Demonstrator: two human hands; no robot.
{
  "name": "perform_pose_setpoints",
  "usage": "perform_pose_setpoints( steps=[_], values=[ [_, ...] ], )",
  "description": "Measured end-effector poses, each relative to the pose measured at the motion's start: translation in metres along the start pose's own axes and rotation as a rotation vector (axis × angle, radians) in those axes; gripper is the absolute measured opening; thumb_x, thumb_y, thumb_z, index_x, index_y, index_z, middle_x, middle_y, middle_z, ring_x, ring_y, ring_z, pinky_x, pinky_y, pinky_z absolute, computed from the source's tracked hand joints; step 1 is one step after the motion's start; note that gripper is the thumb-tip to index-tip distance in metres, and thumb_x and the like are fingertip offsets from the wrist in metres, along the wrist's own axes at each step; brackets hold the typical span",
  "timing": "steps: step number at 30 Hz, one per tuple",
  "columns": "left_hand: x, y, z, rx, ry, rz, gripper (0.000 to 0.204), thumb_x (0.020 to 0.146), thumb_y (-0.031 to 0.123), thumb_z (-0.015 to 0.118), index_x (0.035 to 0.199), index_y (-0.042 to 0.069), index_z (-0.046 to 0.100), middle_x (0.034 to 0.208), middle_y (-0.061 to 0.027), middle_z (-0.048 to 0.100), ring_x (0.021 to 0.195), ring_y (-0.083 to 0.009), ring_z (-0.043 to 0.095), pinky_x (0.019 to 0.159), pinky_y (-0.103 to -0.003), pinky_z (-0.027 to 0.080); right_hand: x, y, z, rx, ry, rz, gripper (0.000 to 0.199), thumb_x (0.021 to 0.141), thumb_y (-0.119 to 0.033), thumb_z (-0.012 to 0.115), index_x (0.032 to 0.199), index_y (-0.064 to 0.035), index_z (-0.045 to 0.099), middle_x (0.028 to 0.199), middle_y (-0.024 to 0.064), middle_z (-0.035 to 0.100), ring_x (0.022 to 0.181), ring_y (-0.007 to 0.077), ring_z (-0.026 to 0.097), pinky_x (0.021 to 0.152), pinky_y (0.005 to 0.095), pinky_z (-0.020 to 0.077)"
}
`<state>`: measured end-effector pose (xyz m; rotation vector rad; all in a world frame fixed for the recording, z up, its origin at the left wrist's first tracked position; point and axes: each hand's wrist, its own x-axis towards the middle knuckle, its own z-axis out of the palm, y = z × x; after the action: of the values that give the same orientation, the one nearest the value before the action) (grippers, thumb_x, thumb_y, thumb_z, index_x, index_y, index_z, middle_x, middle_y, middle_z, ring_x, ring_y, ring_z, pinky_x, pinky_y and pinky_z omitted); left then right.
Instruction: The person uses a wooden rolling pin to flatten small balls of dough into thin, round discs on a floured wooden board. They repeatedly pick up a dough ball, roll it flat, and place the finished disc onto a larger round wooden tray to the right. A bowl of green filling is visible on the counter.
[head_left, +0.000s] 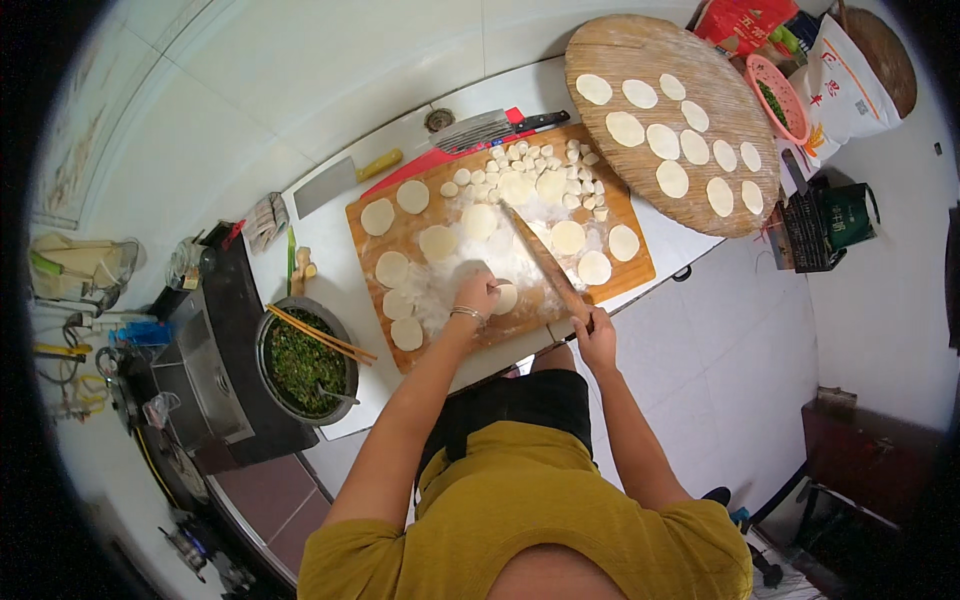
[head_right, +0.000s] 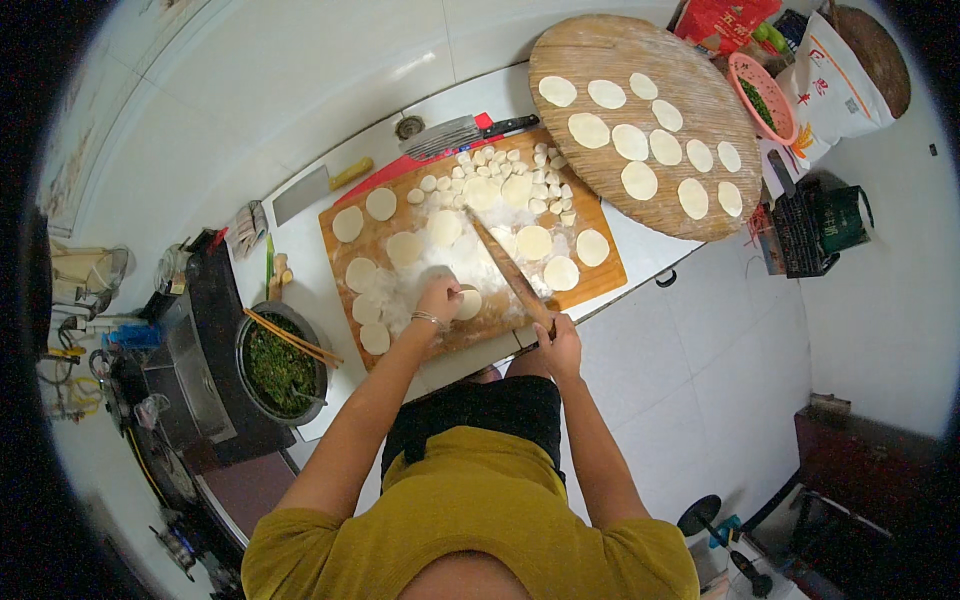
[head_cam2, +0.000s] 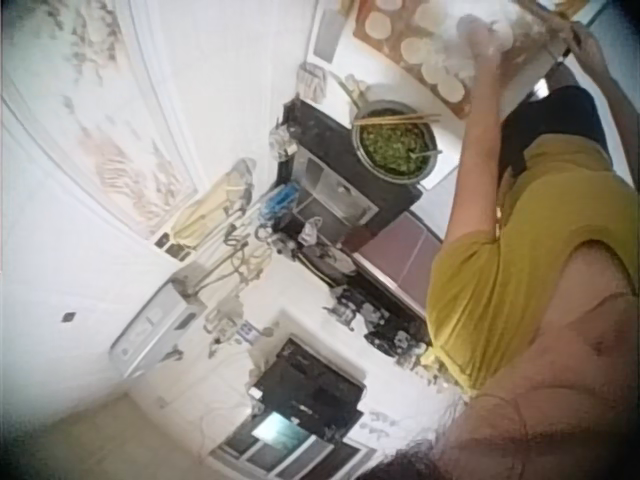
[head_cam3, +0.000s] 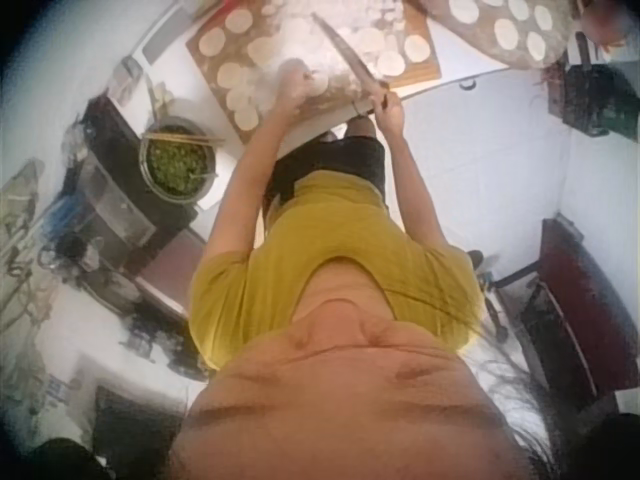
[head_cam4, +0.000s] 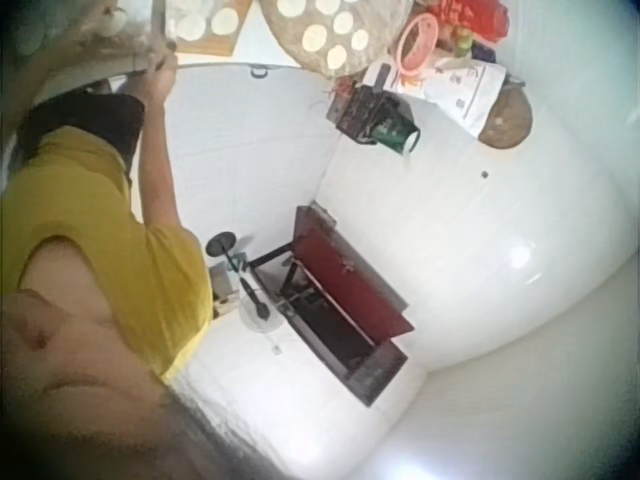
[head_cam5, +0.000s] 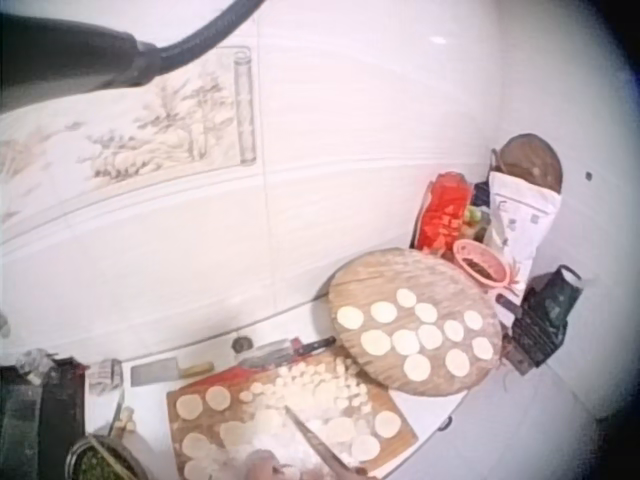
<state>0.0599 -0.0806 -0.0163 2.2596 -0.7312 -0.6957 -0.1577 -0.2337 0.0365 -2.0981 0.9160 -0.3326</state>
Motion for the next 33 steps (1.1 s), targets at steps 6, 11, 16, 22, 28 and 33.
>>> perform_pose_setpoints(
  steps=[6,11,16,22,28,33],
  values=[
    [0.003,-0.013,-0.015,-0.38,0.296,0.027,0.011,0.082,0.01,0.061,0.09,0.003,0.059,0.077,-0.0071,0.06,0.067,-0.0177,0.056,0.064,-0.029,0.046,0.0,0.008,0.002,0.045,0.017,-0.015,0.027,0.082,-0.013,0.066,0.102,0.0026,0.059,0.085,0.017,0.06,0.074,0.029,0.058,0.068,0.0356,0.0474],
    [0.029,-0.026,-0.042,-0.718,0.273,-0.285,0.016,0.087,0.008,0.056,0.1,0.0,0.059,0.085,-0.0038,0.065,0.075,-0.0137,0.06,0.07,-0.027,0.048,0.0,0.008,0.001,0.047,0.028,-0.033,0.027,0.082,-0.013,0.066,0.103,0.0024,0.06,0.085,0.0174,0.06,0.074,0.0295,0.058,0.068,0.0359,0.0473],
    [0.076,-0.065,-0.065,-0.711,0.285,-0.257,0.02,0.089,0.013,0.057,0.107,0.004,0.06,0.081,0.0001,0.061,0.065,-0.0102,0.054,0.059,-0.025,0.045,0.002,0.004,-0.002,0.022,-0.046,0.037,0.028,0.082,-0.019,0.066,0.101,0.0,0.058,0.086,0.0174,0.059,0.077,0.0327,0.058,0.069,0.0387,0.0468],
    [0.113,-0.033,-0.103,-0.177,0.512,-0.066,0.023,0.086,0.01,0.057,0.108,0.002,0.059,0.093,-0.0106,0.065,0.089,-0.0243,0.062,0.079,-0.034,0.049,0.004,0.005,0.0,0.013,0.009,-0.015,0.024,0.083,-0.012,0.065,0.101,0.0014,0.059,0.083,0.0168,0.059,0.072,0.0293,0.058,0.065,0.0366,0.0465],
    [0.148,-0.026,-0.101,0.471,0.316,0.089,0.02,0.079,0.012,0.062,0.098,0.004,0.06,0.1,-0.0126,0.063,0.094,-0.0309,0.058,0.083,-0.042,0.047,0.003,-0.004,-0.001,0.05,-0.018,0.03,0.023,0.083,-0.012,0.065,0.101,0.0011,0.058,0.079,0.0152,0.057,0.067,0.0267,0.055,0.062,0.0349,0.0456],
    [0.165,-0.041,-0.083,0.581,0.439,0.12,0.015,0.079,0.013,0.062,0.093,0.007,0.06,0.096,-0.0127,0.059,0.09,-0.0319,0.059,0.079,-0.042,0.047,0.005,-0.015,-0.004,0.025,-0.038,0.057,0.027,0.083,-0.02,0.066,0.101,-0.0006,0.059,0.085,0.0156,0.059,0.076,0.0313,0.059,0.067,0.0376,0.0472]
  ],
)
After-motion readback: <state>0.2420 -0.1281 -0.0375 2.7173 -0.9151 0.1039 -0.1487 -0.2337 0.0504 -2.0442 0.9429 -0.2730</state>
